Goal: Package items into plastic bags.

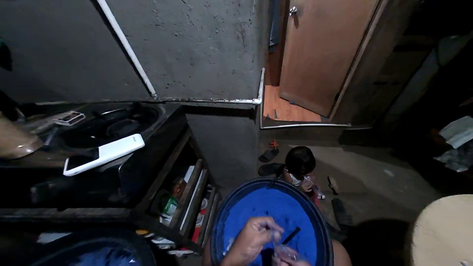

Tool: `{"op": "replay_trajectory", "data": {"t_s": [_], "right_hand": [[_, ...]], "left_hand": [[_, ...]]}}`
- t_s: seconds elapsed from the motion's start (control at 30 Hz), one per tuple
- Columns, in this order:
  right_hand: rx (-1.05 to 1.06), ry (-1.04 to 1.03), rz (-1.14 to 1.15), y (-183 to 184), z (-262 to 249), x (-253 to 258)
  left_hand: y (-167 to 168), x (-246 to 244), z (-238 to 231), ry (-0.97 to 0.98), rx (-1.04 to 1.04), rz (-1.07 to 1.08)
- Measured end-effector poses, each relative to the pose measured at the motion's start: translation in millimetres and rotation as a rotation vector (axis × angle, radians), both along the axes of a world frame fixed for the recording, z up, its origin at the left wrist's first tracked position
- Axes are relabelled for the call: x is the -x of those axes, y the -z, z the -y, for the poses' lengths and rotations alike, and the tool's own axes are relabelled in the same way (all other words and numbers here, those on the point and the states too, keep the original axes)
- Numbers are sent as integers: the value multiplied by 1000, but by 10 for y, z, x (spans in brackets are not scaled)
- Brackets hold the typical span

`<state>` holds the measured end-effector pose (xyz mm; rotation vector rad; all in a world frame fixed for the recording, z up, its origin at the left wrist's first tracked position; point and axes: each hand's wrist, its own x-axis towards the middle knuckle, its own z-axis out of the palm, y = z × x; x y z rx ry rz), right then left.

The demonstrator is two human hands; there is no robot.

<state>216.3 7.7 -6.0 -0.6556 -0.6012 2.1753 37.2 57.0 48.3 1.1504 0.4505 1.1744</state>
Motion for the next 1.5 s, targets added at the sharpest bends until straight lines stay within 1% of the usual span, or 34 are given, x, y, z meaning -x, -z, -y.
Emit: {"op": "replay_trajectory", "data": {"t_s": [0.03, 0.07, 0.13, 0.2, 0.27, 0.33, 0.37, 0.43, 0.5, 0.63, 0.7, 0.73, 0.77, 0.83, 0.9, 0.97, 1.0, 1.07, 1.1, 1.13, 1.17, 1.23, 1.3, 1.37, 1.43, 1.5], "right_hand": [[-28, 54, 48, -15, -81, -37], [-63, 107, 109, -65, -175, -85], [-133, 204, 219, -259, -340, -171], [-272, 262, 318, -454, -434, -200], [-487, 388, 451, -558, -414, -131], [-792, 564, 729, -578, -340, -1], [-951, 615, 869, -542, -313, 55], [-1193, 609, 1071, -444, -285, 148], [-1330, 572, 1194, -320, -277, 223], [-1492, 702, 1377, -216, -339, 266], [-1501, 726, 1395, -182, -329, 256], [-1461, 708, 1367, -167, -316, 250], [-1381, 661, 1303, -162, -299, 244], [-1136, 543, 1124, -177, -271, 223], [-903, 445, 959, -217, -284, 186], [-750, 349, 866, -261, -317, 144], [-700, 300, 832, -272, -333, 126], [-619, 220, 756, -264, -334, 119], [-607, 203, 741, -245, -318, 137], [-608, 205, 755, -229, -292, 164], [-613, 222, 786, -224, -263, 191], [-605, 256, 842, -228, -226, 220], [-587, 251, 868, -253, -202, 218], [-602, 262, 893, -246, -198, 213], [-666, 302, 941, -208, -223, 215], [-757, 329, 987, -174, -255, 207]], "left_hand": [[46, 56, 1, 121, -24, 2], [90, 126, 2, 192, -41, -53], [135, 240, 44, 191, 12, -220], [86, 250, 120, 90, 133, -328], [48, 180, 184, -82, 212, -376], [43, 94, 204, -283, 224, -372], [43, 42, 202, -377, 225, -347], [34, -63, 194, -518, 239, -279], [35, -146, 217, -565, 274, -224], [218, -232, 233, -559, 336, -104], [281, -252, 268, -545, 370, -85], [291, -260, 290, -548, 376, -97], [285, -265, 309, -565, 377, -122], [264, -268, 349, -609, 316, -211], [292, -253, 379, -655, 178, -300], [338, -214, 409, -677, 44, -352], [358, -173, 410, -640, 0, -331], [379, -58, 377, -471, 0, -222], [387, -9, 355, -398, 31, -177], [390, 19, 345, -373, 65, -160], [381, 26, 342, -398, 90, -183], [354, 3, 348, -538, 64, -344], [375, -14, 385, -683, -113, -624], [399, -42, 415, -770, -331, -870], [365, -74, 449, -804, -473, -1003], [354, -72, 465, -803, -517, -1044]]}}
